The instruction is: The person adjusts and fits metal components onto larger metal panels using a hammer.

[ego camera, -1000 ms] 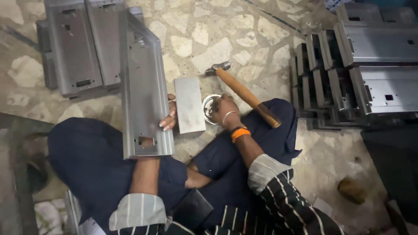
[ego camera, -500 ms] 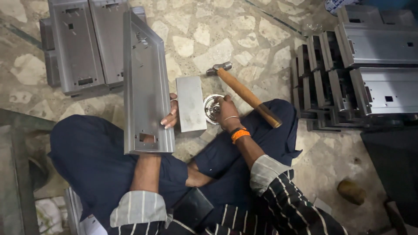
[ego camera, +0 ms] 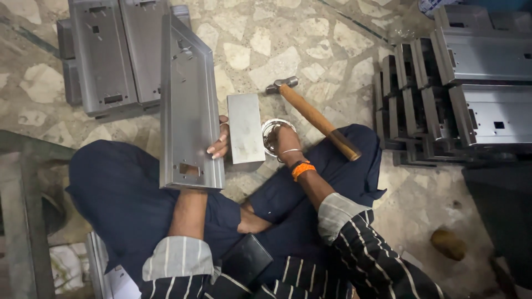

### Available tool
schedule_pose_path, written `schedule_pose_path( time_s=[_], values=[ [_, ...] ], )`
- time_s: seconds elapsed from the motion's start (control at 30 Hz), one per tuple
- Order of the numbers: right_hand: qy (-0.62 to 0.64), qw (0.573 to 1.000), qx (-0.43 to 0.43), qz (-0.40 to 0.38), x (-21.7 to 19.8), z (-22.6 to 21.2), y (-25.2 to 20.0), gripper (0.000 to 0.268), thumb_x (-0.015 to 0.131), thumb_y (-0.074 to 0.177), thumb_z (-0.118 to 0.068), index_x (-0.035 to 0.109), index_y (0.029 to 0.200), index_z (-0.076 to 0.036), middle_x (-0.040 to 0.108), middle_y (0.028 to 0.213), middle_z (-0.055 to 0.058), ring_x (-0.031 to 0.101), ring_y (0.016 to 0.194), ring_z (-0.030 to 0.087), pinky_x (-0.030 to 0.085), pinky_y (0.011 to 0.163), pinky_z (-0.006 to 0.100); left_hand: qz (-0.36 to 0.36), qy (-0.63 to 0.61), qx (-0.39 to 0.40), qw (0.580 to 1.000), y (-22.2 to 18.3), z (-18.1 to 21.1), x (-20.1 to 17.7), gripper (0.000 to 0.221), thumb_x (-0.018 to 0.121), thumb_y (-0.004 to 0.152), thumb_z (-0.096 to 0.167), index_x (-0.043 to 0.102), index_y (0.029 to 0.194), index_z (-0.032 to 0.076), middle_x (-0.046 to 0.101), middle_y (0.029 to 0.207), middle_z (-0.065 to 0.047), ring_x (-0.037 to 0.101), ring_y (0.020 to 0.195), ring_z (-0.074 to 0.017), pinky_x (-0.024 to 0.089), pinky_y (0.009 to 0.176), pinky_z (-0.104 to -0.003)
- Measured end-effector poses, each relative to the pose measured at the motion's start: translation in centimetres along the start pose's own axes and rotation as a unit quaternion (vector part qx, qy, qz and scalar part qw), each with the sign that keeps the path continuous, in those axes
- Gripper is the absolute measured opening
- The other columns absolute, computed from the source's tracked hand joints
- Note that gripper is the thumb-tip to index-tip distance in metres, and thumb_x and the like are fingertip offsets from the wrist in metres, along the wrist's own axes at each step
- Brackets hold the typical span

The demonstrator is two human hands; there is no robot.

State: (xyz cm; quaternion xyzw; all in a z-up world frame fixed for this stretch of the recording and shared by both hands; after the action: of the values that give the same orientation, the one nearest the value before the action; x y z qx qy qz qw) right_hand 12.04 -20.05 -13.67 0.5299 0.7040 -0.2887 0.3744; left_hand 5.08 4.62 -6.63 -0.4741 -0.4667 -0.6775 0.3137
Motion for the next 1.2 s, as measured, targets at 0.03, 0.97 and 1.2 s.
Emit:
schedule_pose_path(
  time_s=[0.03,0.97,1.2],
  values=[
    [0.009,1.0,0.006,0.0,0.1,0.2,0.0,0.015,0.076,0.079,-0.009,0.074,0.093,-0.008,0.073,0.099,0.017,0.072,0.094,0.034,0.057,0.083,0.045,0.021,-0.005,0.011,1.0,-0.1,-0.1,0.2,0.071,0.049,0.107,0.039,0.037,0.146,-0.019,0.052,0.104,-0.023,0.052,0.069,-0.0196,0.046,0.064,-0.034],
    [0.647,0.723,0.223,-0.098,-1.1,2.3,-3.3,0.013,0.074,0.096,-0.014,0.069,0.105,-0.006,0.068,0.086,-0.001,0.062,0.074,0.01,0.05,0.062,0.025,-0.029,-0.033,-0.012,0.999,0.1,0.4,-2.9,0.071,0.051,0.106,0.038,0.038,0.147,-0.017,0.054,0.109,-0.023,0.053,0.072,-0.0195,0.047,0.067,-0.034],
    [0.759,0.617,0.167,-0.125,-5.6,-3.0,-8.8,0.016,0.068,0.1,-0.013,0.065,0.114,-0.007,0.068,0.107,0.003,0.063,0.089,0.01,0.051,0.074,0.02,-0.045,-0.043,-0.028,0.998,0.1,0.1,-2.2,0.075,0.053,0.103,0.043,0.036,0.147,-0.015,0.054,0.111,-0.025,0.055,0.074,-0.0207,0.047,0.07,-0.035]
  ],
)
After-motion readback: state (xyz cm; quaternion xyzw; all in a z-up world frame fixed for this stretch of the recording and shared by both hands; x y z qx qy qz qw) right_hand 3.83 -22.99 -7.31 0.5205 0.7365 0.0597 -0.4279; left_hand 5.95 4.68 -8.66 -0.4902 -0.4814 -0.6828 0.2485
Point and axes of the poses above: each hand's wrist, its own y-axis towards the middle knuckle, its own x-axis out of the palm, z = x × y, the point moved 5 cm from there along y, towards the middle knuckle
